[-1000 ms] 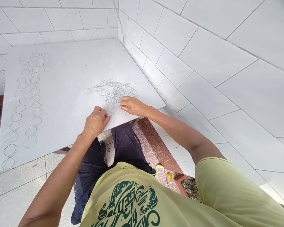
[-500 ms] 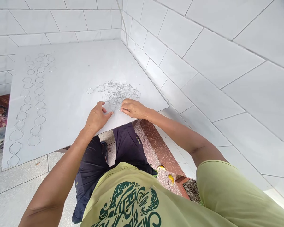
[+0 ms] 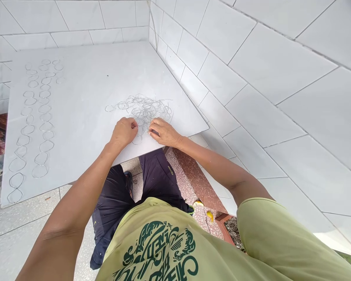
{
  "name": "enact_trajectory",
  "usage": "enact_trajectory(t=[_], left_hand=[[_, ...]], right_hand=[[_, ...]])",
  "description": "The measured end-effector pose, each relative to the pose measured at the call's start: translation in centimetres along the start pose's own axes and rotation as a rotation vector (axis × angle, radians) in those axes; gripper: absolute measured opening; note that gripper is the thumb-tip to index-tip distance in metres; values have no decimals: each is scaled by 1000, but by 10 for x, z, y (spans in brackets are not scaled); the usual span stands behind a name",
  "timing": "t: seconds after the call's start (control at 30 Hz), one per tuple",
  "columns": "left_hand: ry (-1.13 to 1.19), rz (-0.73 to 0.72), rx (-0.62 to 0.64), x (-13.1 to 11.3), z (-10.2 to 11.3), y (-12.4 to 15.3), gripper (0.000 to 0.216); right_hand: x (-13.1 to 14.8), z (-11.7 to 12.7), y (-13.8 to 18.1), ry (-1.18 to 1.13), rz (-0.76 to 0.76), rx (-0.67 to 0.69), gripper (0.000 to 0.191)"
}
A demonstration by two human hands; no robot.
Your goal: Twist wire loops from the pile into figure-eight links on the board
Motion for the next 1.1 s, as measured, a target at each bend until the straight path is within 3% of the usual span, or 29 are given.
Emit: enact_trajectory(t=[0.17,0.3,0.5,0.63,0.87,1.1], left_hand=[[361,168,-11,16,13,2,7],[708,289,58,22,5,8,13],[964,277,162,22,-3,10,19],[963,261,142,29,2,11,18],[764,212,111,37,8,16,12],[632,165,55,32,7,19,9]], right_hand=[[1,-2,1,-20,-11,-16,16],[2,-1,2,-27,5,-30,20],[-2,1,4,-25,-20,-45,29],[-4,3,5,-34,-37,-65,34],[-6,13,8,-133,-71,-169,36],[-46,43,4,-352,-368,-313,32]])
Point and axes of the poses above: each hand's wrist, its own y-axis away from the middle knuckle, its own z-axis out of the back of the hand, x = y × z, the point moved 9 cm from there along -y, towards the middle knuckle, and after that the axes turned 9 degrees about y, right-handed, at the moved point
